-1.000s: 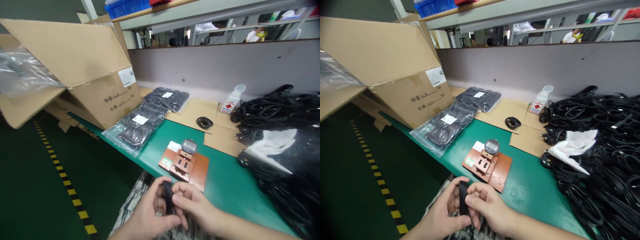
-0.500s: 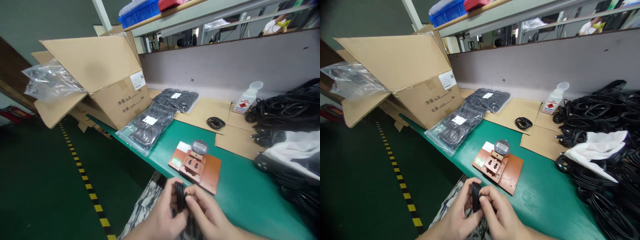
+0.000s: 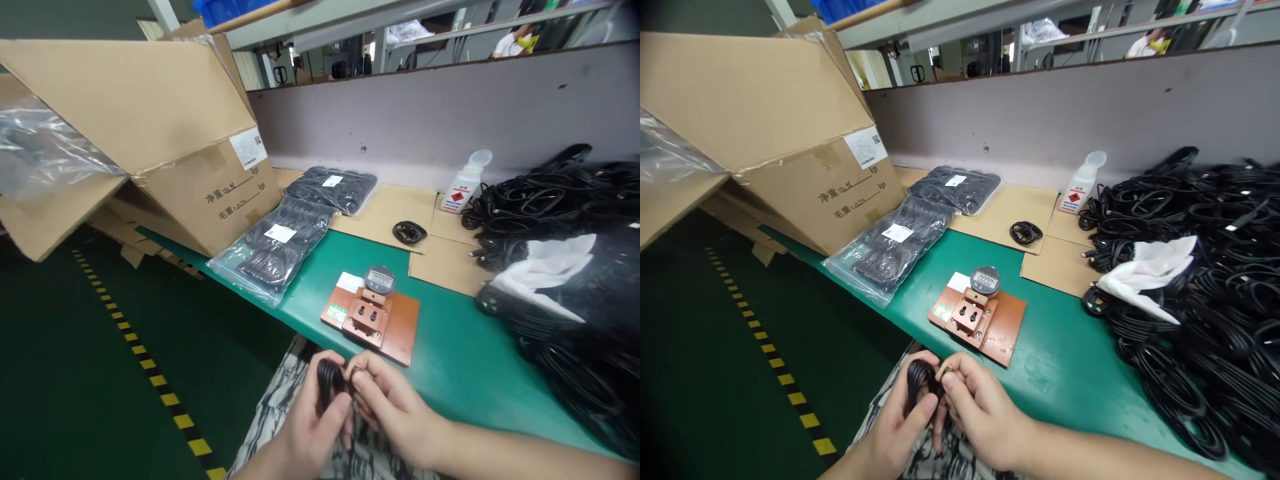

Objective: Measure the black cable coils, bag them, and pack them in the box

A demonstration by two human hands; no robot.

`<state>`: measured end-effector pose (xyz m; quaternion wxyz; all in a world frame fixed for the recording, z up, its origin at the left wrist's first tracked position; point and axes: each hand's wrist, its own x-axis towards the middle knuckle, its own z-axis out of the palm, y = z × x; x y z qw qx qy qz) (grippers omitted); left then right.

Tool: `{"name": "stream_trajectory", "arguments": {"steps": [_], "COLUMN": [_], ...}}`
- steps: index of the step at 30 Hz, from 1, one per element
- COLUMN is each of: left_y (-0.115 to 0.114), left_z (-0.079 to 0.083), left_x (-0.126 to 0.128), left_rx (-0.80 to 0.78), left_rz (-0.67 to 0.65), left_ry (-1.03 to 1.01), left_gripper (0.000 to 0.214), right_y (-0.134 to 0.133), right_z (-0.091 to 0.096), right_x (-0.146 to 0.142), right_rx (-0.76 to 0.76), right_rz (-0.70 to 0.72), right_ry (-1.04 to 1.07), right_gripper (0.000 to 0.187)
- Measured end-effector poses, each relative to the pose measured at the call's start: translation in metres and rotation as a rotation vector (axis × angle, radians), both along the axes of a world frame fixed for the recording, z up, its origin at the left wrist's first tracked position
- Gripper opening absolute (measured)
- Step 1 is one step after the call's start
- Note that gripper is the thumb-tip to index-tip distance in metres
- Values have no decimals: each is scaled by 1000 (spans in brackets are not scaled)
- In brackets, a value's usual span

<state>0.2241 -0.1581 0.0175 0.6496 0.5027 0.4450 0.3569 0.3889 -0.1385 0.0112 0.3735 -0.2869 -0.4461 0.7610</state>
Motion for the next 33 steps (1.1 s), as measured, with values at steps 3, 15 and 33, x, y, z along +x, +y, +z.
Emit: {"name": "stream_trajectory", "arguments": {"steps": [3, 15, 33], "left_y": [-2, 45, 57], "left_z": [1, 16, 11], "left_x": [8, 24, 23], "left_rx": [7, -1, 11], "left_rz": [105, 214, 231], "left_ry": [-20, 16, 23], "left_gripper": [30, 24, 23], "right_y": [2, 3, 9], "right_z": [-1, -2, 3], "right_x": [-4, 3, 4], "right_rx": [-60, 100, 157], "right_rz": [-80, -222, -130], "right_ry": [9, -110, -163], "right_gripper": [38, 33, 25]}}
